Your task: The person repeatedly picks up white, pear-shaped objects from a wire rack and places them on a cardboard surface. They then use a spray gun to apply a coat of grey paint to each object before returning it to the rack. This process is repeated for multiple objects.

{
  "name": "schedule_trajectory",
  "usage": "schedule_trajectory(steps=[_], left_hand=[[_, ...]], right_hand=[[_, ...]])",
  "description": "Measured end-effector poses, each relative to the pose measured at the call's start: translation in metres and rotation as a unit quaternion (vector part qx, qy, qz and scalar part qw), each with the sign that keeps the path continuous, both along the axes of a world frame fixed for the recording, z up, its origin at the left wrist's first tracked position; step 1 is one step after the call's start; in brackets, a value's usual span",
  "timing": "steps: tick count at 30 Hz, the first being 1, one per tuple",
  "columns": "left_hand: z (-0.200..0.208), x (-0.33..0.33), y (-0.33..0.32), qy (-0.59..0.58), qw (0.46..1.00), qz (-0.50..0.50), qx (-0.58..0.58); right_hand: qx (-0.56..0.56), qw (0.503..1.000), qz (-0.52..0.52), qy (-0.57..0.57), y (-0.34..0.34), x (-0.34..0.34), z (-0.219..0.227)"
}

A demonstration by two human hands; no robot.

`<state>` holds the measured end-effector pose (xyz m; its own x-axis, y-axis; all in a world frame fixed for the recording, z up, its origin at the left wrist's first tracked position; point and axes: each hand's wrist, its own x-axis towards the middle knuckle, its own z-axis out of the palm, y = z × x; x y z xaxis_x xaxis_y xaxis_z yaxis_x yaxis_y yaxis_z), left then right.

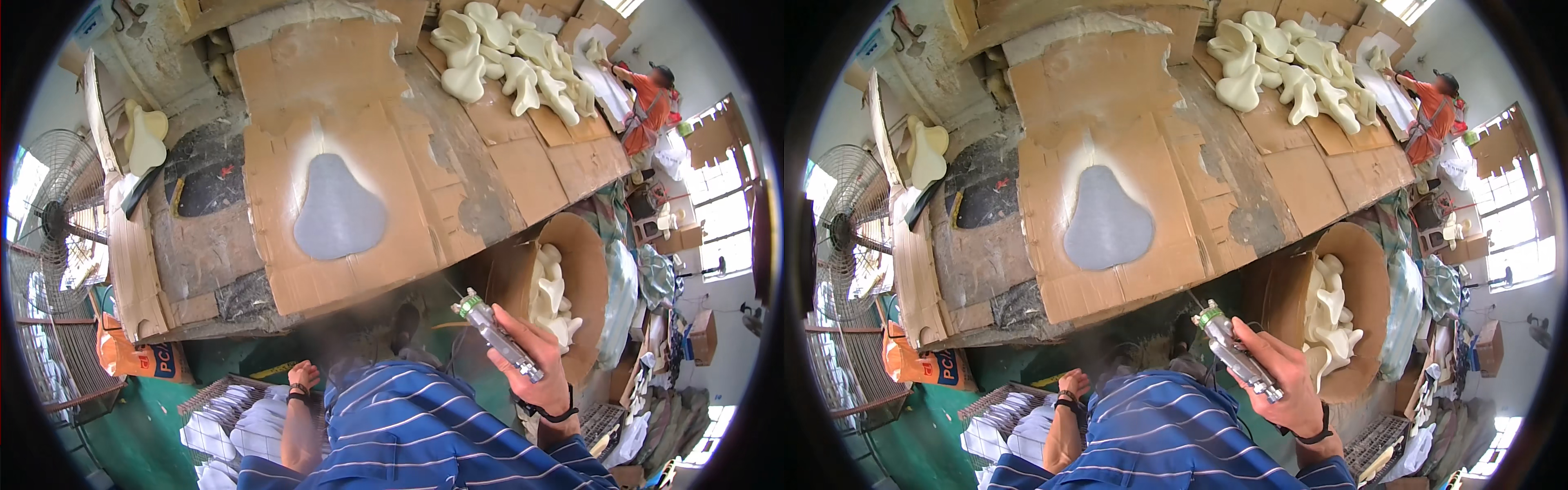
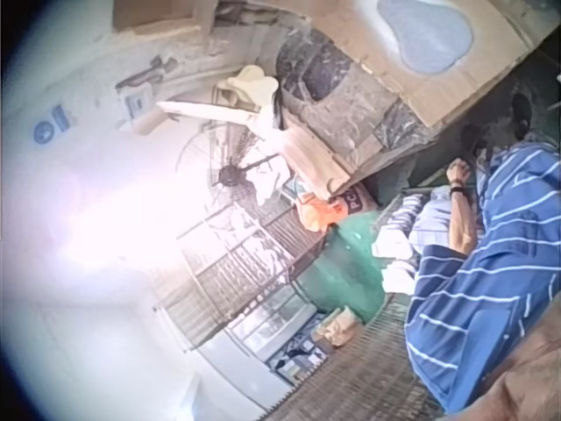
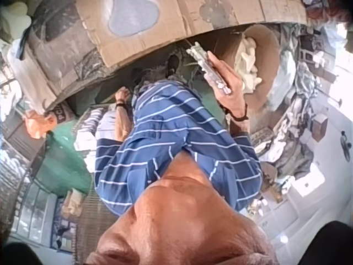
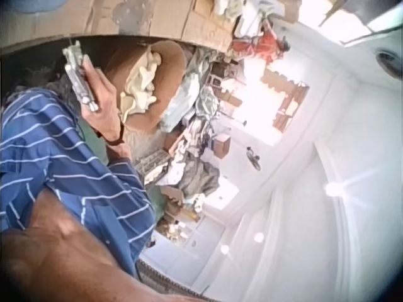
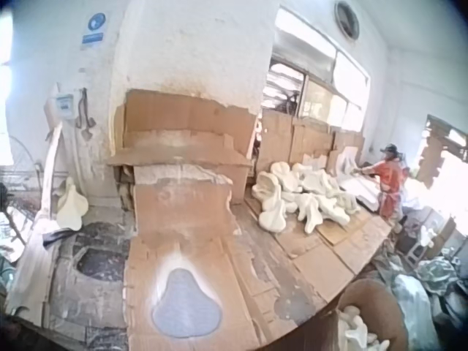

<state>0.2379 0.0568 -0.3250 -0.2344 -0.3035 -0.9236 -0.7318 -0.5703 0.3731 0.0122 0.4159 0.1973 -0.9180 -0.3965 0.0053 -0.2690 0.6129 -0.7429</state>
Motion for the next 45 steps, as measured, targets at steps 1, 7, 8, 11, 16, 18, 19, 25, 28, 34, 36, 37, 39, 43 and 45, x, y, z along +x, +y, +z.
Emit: schedule_trajectory(steps=[1,7,8,11,16,18,19,25,28,34,36,37,39,43,45], left_hand=[[0.000,0.000,0.003,0.004,1.000,-0.002,0.001],[-0.002,-0.003,0.004,-0.005,1.000,-0.008,0.007],[-0.001,-0.003,0.004,-0.012,1.000,-0.009,0.005],[-0.003,-0.004,0.003,-0.009,1.000,-0.024,0.002],[0.009,-0.017,0.004,0.001,1.000,-0.017,-0.002],[0.013,-0.019,0.004,0.009,1.000,-0.012,-0.005],[0.013,-0.020,0.004,0.012,1.000,-0.009,-0.005],[-0.014,0.002,0.008,0.031,0.999,0.022,0.004],[-0.029,0.017,0.011,0.038,0.999,0.036,0.015],[-0.049,0.041,0.010,0.082,0.996,0.046,-0.002],[-0.043,0.036,0.012,0.055,0.998,-0.004,-0.026],[-0.032,0.032,0.009,0.041,0.998,-0.028,-0.042],[-0.019,0.020,0.007,0.021,0.998,-0.035,-0.045],[-0.016,-0.013,0.001,0.028,0.999,-0.037,0.017],[-0.005,-0.009,-0.004,0.023,1.000,-0.021,0.002]], right_hand=[[0.003,1.000,0.014,0.027,0.003,-0.002,-0.001],[0.078,0.996,0.033,-0.026,0.029,0.004,0.010],[0.090,0.994,0.046,-0.034,0.034,0.005,0.010],[0.060,0.988,0.107,-0.098,0.032,0.006,0.014],[0.035,0.976,0.178,-0.120,0.013,-0.011,0.019],[0.028,0.980,0.170,-0.096,0.008,-0.015,0.016],[0.027,0.982,0.163,-0.090,0.006,-0.017,0.016],[0.039,0.994,0.105,0.001,-0.007,-0.028,0.005],[0.015,0.995,0.085,0.041,-0.007,-0.031,-0.004],[0.057,0.993,0.080,0.068,0.002,-0.031,-0.001],[0.102,0.986,0.114,0.062,0.007,-0.035,0.018],[0.128,0.979,0.143,0.065,0.008,-0.042,0.035],[0.187,0.957,0.188,0.114,0.015,-0.052,0.055],[0.156,0.959,0.214,0.096,0.023,-0.045,0.085],[0.111,0.975,0.182,0.066,0.023,-0.045,0.055]])
